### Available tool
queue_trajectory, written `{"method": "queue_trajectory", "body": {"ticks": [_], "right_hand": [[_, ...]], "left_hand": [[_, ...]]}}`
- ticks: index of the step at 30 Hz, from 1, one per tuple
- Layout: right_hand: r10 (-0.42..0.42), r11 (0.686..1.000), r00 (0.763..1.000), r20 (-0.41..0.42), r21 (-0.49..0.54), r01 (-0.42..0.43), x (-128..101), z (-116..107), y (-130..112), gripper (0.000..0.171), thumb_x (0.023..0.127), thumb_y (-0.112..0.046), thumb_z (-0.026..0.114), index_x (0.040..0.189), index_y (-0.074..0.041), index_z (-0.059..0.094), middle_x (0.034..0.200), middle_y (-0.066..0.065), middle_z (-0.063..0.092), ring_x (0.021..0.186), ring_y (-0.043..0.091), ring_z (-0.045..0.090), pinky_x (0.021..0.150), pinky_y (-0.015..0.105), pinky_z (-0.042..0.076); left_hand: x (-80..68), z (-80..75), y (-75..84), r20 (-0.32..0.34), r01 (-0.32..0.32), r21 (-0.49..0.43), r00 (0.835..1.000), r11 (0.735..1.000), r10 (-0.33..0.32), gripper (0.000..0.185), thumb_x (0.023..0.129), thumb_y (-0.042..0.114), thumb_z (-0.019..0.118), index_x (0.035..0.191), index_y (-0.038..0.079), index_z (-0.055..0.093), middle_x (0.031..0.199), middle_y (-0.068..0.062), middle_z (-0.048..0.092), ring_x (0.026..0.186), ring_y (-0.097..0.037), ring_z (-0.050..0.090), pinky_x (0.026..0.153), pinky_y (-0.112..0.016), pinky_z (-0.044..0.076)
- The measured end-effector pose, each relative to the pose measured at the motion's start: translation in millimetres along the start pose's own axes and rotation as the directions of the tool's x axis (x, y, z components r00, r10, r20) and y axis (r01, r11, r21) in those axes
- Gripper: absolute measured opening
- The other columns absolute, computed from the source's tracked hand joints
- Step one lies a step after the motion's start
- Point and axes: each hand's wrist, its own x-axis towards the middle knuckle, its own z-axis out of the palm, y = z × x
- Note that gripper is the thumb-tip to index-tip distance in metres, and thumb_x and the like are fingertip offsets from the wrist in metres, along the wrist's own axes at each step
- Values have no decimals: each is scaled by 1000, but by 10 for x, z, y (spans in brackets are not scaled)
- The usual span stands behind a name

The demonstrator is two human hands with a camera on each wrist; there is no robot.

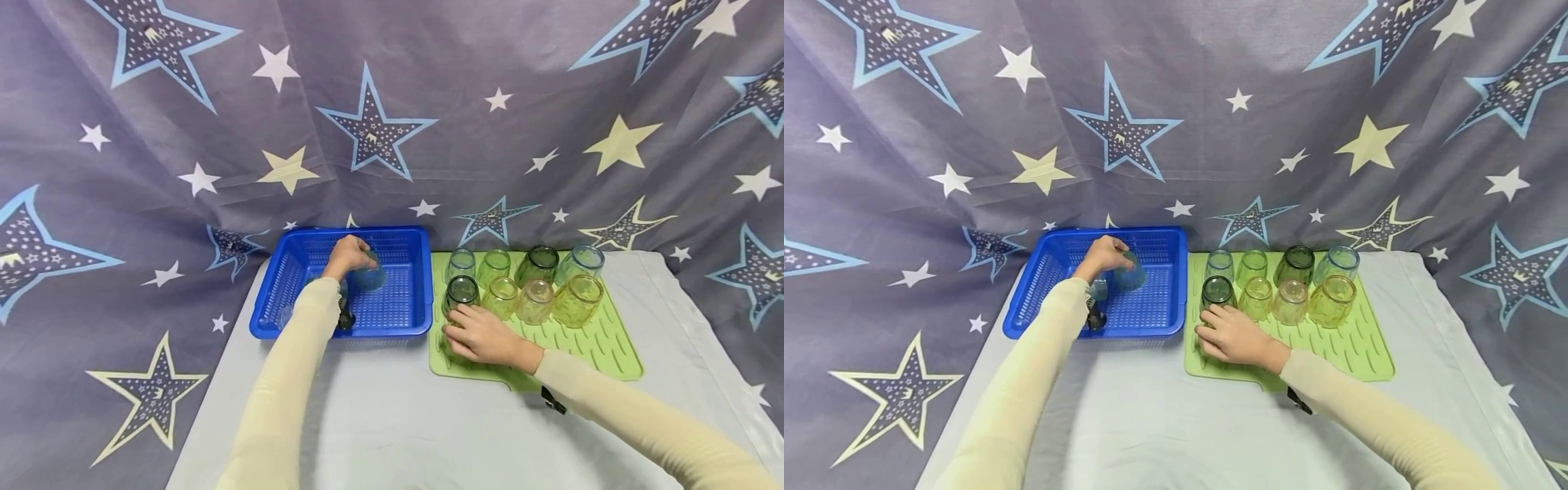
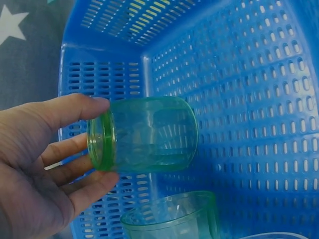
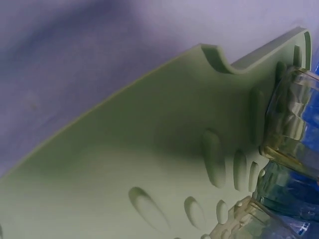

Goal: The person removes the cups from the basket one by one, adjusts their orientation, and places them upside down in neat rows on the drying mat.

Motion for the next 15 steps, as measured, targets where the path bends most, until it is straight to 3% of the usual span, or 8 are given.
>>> {"method": "queue_trajectory", "body": {"ticks": [6,15], "right_hand": [[-3,1000,1000,-6,-3,3,1,19,-7,29,102,-27,45,102,-11,70,101,8,66,90,25,59,73,36,55],[-5,1000,1000,-3,-13,5,1,-3,4,29,101,-27,45,101,-11,70,101,8,65,90,25,59,71,36,54]], "left_hand": [[13,-30,-56,78,13,-56,997,998,-9,63,86,17,82,142,3,57,150,-19,52,134,-40,52,108,-54,48],[163,21,-116,128,89,-16,988,996,-86,77,75,10,90,142,-1,54,142,-23,56,130,-40,55,109,-51,48]]}}
